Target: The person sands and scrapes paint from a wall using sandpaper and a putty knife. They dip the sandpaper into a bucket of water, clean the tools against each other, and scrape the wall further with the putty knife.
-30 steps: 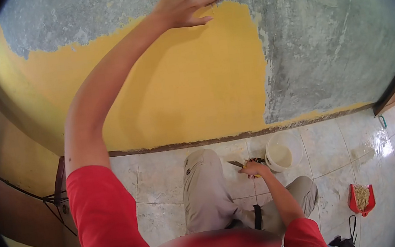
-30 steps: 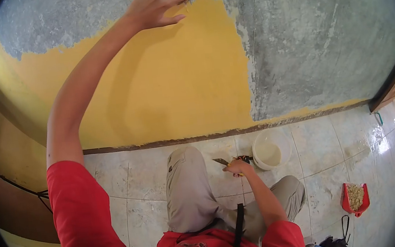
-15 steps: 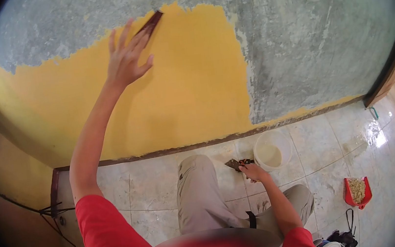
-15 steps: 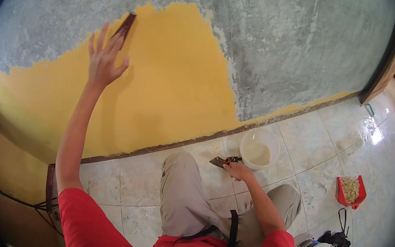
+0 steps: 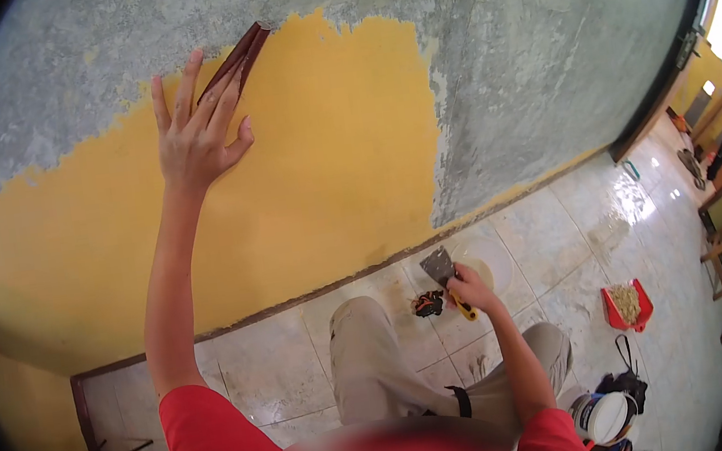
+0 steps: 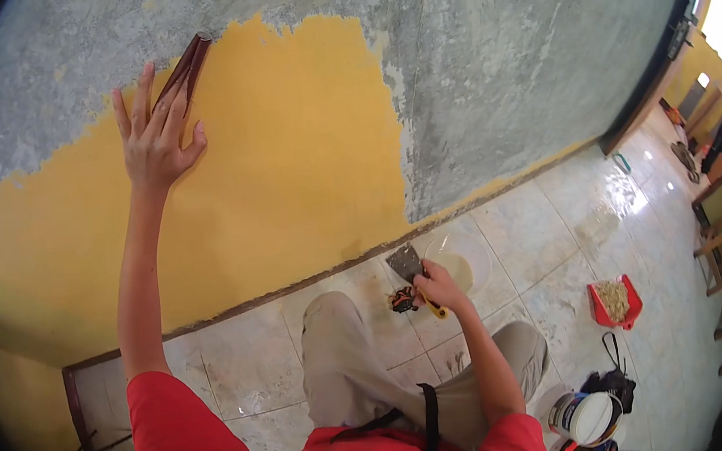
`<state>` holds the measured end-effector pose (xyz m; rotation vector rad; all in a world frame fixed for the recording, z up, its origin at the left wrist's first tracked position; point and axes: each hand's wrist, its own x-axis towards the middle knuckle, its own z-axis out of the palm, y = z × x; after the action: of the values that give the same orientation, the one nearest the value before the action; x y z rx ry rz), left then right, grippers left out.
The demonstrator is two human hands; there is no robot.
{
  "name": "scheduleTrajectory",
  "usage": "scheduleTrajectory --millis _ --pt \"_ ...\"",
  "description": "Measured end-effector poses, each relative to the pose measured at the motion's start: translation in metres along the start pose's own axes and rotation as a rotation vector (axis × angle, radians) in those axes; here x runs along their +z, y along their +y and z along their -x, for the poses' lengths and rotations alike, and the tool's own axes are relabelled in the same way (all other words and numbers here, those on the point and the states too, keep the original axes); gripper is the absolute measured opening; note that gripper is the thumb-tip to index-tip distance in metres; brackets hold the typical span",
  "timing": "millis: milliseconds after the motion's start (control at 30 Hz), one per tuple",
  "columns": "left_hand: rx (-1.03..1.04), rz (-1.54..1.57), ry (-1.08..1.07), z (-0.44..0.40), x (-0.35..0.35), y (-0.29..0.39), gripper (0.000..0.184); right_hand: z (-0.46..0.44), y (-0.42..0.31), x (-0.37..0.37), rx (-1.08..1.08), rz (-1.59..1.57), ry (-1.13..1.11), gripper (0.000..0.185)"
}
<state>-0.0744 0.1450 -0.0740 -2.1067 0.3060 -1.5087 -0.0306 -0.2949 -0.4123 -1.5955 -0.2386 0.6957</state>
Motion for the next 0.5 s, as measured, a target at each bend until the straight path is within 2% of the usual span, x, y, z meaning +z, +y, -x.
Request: scheduleTrajectory --millis 167,233,367,433,500 --pt "-0.004 0.015 -0.002 0.003 0.0 -0.002 0.042 0.011 -0.119 0.011 -0.148 0.037 0.047 0.026" --pt "-0.008 0.022 0.017 0.001 -0.001 -0.002 0.042 0.026 -0.179 0.016 -0.215 0.163 0.106 0.025" --pt "-0.013 0.032 0.01 0.002 0.001 -0.002 0.041 0.03 -0.25 0.007 -0.265 0.303 0.159 0.025" --pt "-0.013 0.047 -0.005 0.002 0.0 -0.003 0.041 0.029 -0.284 0.0 -0.371 0.488 0.242 0.028" --pt "-0.015 0.017 -0.019 0.003 0.001 -0.003 0.042 0.027 -0.317 -0.006 -0.387 0.72 0.313 0.031"
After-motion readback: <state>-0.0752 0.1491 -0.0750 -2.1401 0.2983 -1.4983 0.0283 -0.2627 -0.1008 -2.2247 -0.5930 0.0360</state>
